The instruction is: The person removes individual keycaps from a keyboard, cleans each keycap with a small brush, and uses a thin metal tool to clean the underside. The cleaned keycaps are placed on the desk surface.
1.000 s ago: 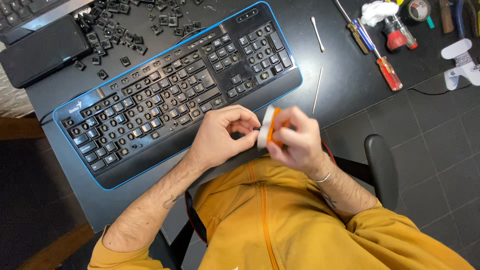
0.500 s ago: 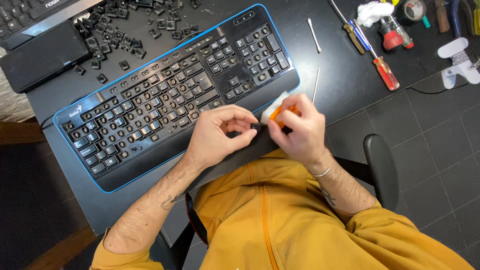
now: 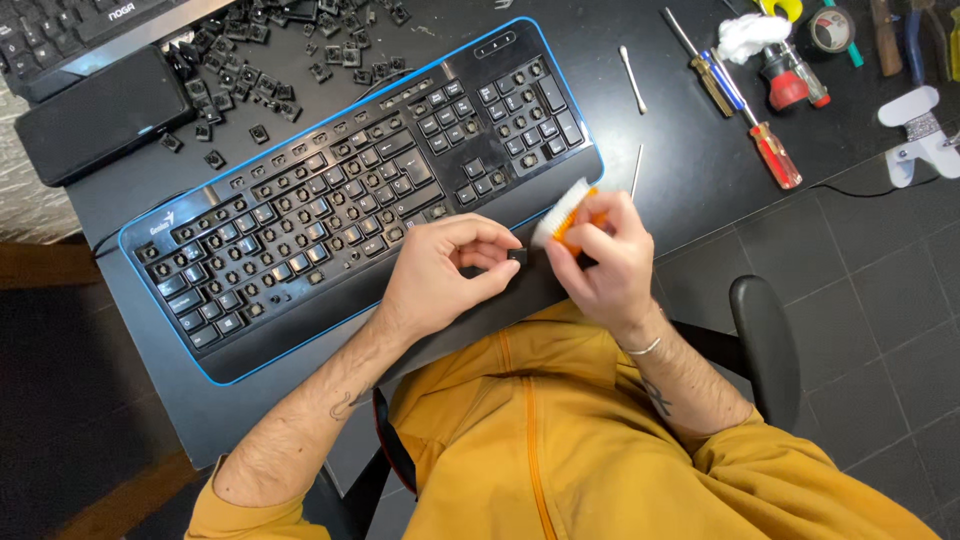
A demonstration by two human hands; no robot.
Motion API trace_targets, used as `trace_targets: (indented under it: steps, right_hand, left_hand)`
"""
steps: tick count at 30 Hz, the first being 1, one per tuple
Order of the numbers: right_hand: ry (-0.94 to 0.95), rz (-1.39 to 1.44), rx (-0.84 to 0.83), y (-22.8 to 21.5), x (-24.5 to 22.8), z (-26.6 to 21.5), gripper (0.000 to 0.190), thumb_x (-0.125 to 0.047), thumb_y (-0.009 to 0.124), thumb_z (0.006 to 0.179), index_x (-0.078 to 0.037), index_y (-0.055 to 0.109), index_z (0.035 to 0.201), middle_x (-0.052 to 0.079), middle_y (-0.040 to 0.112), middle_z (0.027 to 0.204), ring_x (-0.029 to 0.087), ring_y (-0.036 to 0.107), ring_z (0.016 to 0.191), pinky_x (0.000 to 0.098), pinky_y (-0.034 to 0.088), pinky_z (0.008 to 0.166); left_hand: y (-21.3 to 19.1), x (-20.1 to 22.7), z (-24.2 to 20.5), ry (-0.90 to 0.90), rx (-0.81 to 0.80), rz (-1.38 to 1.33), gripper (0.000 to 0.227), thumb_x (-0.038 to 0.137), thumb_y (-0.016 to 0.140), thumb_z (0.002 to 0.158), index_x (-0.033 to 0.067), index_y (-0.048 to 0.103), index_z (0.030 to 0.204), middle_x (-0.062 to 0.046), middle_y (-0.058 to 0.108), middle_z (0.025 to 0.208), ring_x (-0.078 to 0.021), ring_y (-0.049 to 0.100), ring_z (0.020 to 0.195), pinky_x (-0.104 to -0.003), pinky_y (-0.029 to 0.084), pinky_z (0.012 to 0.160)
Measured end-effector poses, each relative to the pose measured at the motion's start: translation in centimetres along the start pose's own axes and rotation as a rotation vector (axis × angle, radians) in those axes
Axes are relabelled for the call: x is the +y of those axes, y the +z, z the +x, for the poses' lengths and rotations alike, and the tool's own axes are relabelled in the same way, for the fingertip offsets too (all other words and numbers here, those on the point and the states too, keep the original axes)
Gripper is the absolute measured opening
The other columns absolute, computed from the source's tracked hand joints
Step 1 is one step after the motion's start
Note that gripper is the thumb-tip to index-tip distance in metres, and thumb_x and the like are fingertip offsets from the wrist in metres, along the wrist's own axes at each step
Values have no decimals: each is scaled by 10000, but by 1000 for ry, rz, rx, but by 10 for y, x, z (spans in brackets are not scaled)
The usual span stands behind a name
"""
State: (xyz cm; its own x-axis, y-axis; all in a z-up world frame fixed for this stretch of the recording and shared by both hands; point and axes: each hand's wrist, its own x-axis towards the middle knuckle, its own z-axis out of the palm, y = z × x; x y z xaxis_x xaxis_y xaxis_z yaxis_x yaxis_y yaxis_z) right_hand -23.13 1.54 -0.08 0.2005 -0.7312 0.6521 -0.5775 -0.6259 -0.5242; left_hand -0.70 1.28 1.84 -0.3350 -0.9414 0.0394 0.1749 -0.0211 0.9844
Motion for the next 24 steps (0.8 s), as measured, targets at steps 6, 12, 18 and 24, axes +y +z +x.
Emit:
trace_targets:
  steps: [6, 12, 18, 24]
  right_hand:
    - [-81, 283, -40, 8, -10, -14, 298, -231, 741, 898, -126, 609, 653, 84, 573, 904, 242, 550, 644, 320, 528, 631]
    - [-21, -33, 9, 5, 12, -8, 232, -178, 750, 936, -100, 630, 754, 107, 580, 960, 275, 570, 651, 365, 529, 619]
    - [9, 175, 24, 5, 20, -21, 279, -220, 718, 950, -74, 632, 728, 115, 553, 921, 228, 508, 635, 322, 488, 580]
    - [-7, 182, 54, 5, 18, -20, 310, -245, 728, 945, -93, 624, 695, 109, 568, 895, 218, 490, 583, 310, 479, 563]
  left_hand:
    - [4, 2, 1, 77, 9, 139, 181, -54, 770, 831, -37, 759, 1011, -179, 733, 995, -183, 737, 807, -282, 650, 746]
    - [4, 6, 0, 51, 33, 44, 218, -35, 811, 805, -35, 763, 1018, -156, 740, 984, -151, 746, 819, -246, 656, 742]
    - [-1, 0, 6, 133, 215, 188, 226, -44, 765, 859, 24, 785, 1074, -138, 727, 1026, -142, 728, 835, -227, 657, 769]
    - [-3, -6, 7, 161, 245, 205, 286, -57, 820, 799, -9, 773, 1077, -164, 727, 1031, -179, 741, 828, -244, 663, 780]
